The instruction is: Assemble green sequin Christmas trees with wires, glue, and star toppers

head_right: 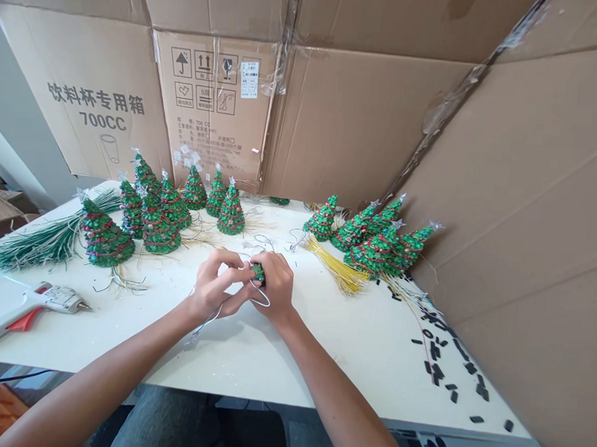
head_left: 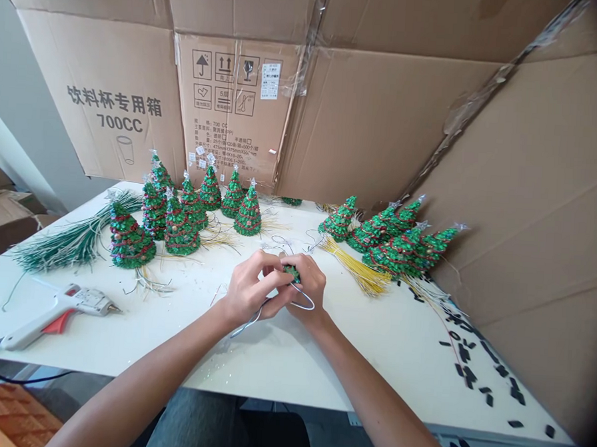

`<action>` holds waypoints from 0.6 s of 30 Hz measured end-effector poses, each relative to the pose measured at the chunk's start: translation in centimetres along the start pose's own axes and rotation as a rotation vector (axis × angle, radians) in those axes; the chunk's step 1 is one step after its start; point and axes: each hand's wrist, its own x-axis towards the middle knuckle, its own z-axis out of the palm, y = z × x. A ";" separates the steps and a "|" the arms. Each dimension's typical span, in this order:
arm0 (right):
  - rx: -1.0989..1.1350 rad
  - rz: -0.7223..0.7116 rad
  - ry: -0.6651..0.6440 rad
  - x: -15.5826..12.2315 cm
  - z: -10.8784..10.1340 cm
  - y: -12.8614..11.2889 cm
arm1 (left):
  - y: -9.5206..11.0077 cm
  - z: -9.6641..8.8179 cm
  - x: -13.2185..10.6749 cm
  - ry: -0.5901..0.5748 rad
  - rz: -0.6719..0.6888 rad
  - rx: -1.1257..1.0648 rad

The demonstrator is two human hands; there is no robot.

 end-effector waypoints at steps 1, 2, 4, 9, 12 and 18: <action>0.004 0.000 -0.003 0.0 0.0 0.0 | -0.1 0.0 0.0 0.004 0.006 0.006; 0.008 0.000 -0.006 0.1 -0.1 0.0 | -0.1 0.0 0.1 0.007 0.010 0.015; 0.010 0.004 -0.005 0.1 -0.1 -0.1 | -0.2 0.0 0.1 0.017 0.011 0.035; 0.003 0.008 -0.001 0.2 -0.2 -0.1 | -0.2 0.0 0.2 0.032 0.013 0.045; -0.003 0.007 -0.003 0.3 -0.2 -0.2 | -0.2 0.0 0.2 0.026 0.011 0.046; -0.010 0.003 0.005 0.3 -0.1 -0.3 | -0.1 -0.1 0.3 -0.004 0.002 0.039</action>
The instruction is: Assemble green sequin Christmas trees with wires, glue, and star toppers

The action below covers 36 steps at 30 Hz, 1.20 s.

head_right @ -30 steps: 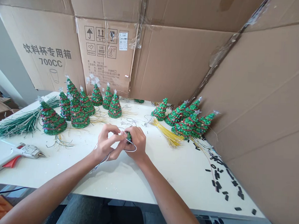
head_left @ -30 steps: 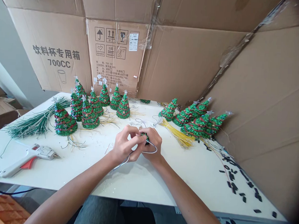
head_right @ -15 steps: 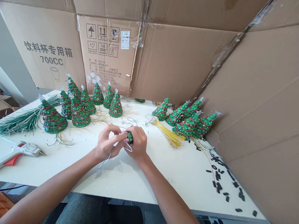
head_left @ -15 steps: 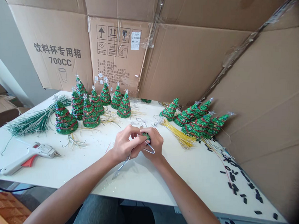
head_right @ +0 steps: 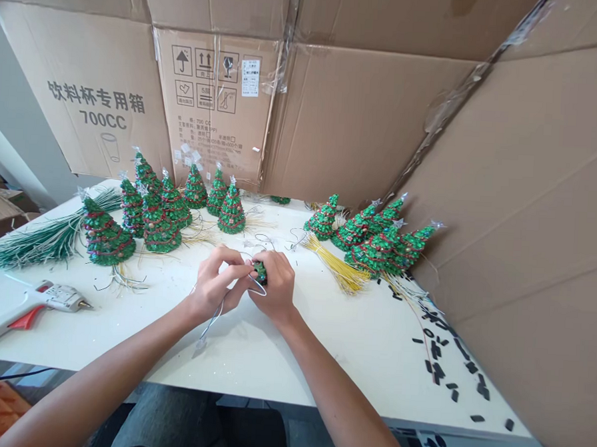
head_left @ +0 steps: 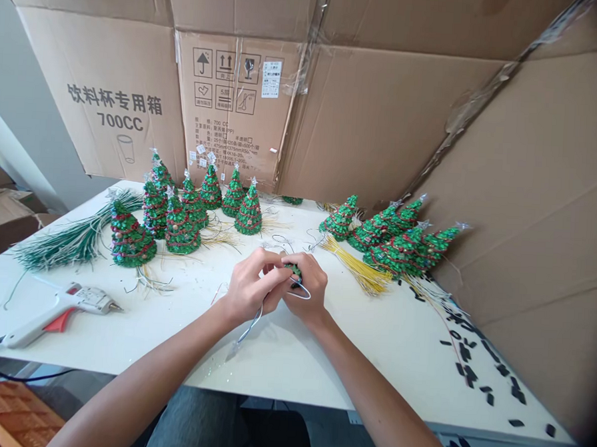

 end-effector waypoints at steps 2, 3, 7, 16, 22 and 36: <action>-0.003 0.000 0.003 0.0 0.0 0.0 | 0.0 0.0 0.0 -0.012 -0.001 -0.017; -0.004 0.000 0.005 0.0 0.0 0.0 | -0.1 0.0 0.0 -0.012 0.000 -0.026; -0.004 -0.003 0.011 0.0 0.1 0.1 | -0.2 0.2 -0.2 -0.004 -0.010 -0.044; -0.001 0.004 0.020 -0.1 0.3 0.2 | -0.2 0.5 -0.5 -0.013 -0.018 -0.035; 0.018 0.001 0.015 -0.3 0.3 0.3 | -0.2 0.6 -0.5 -0.013 -0.007 -0.050; 0.024 0.008 0.003 -0.2 0.2 0.2 | -0.3 0.5 -0.5 0.016 -0.005 -0.077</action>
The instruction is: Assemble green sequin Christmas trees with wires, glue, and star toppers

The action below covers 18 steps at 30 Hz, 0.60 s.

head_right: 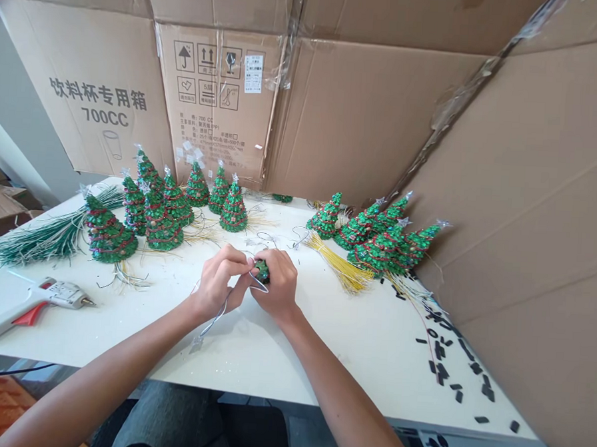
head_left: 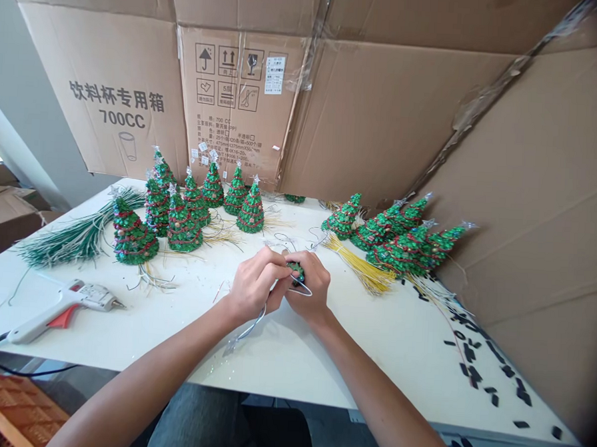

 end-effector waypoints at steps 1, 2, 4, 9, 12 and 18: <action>0.006 0.002 -0.004 0.0 0.0 0.0 | 0.1 0.0 0.0 0.000 0.006 -0.003; 0.013 0.004 -0.008 -0.1 0.0 0.0 | 0.1 0.1 -0.1 -0.001 0.012 -0.007; 0.027 0.009 -0.018 -0.2 -0.1 0.1 | 0.3 0.2 -0.2 -0.001 0.024 -0.012; 0.043 0.021 -0.025 -0.4 -0.1 0.3 | 0.3 0.5 -0.4 -0.009 0.040 0.005; 0.041 0.030 -0.016 -0.3 -0.2 0.2 | 0.1 0.5 -0.4 -0.010 0.028 0.018; 0.030 0.025 -0.010 -0.1 -0.2 0.1 | 0.0 0.4 -0.3 -0.013 0.018 0.015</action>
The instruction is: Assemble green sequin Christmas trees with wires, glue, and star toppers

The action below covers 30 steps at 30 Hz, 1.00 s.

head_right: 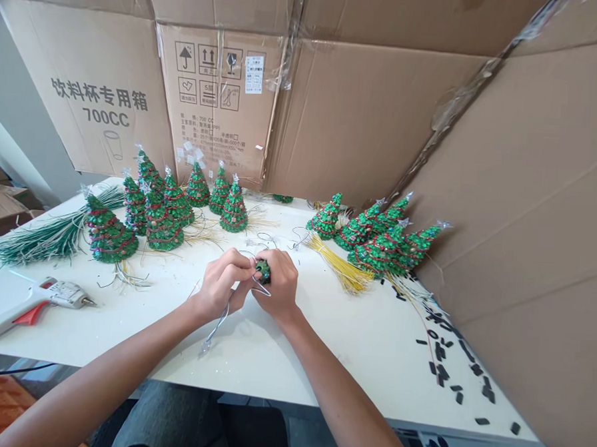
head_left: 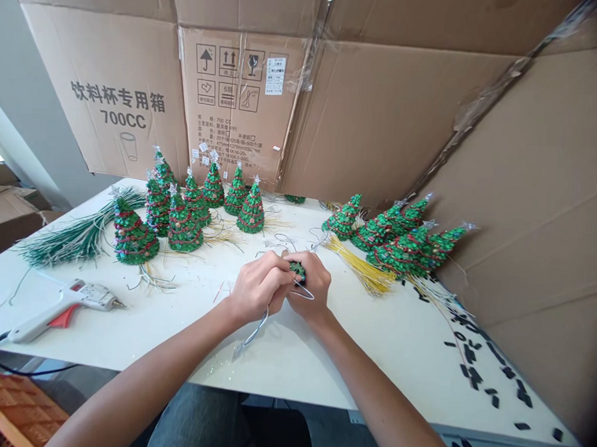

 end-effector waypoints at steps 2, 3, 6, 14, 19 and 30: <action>-0.007 -0.008 0.004 0.0 0.1 0.0 | 0.0 0.0 0.1 0.002 -0.008 -0.007; -0.011 -0.012 0.006 0.0 0.1 0.0 | 0.0 0.0 0.1 0.004 -0.014 -0.010; -0.016 -0.019 0.006 0.0 0.2 0.0 | 0.1 -0.1 0.2 0.000 -0.023 -0.021; -0.028 -0.021 0.002 -0.1 0.2 0.0 | 0.2 -0.4 0.3 -0.056 -0.016 -0.026; -0.039 -0.023 0.005 -0.1 0.2 0.0 | 0.4 -0.4 0.4 -0.069 -0.067 -0.033; -0.051 -0.042 -0.003 -0.1 0.4 0.0 | 0.3 -0.7 0.6 -0.058 -0.007 0.058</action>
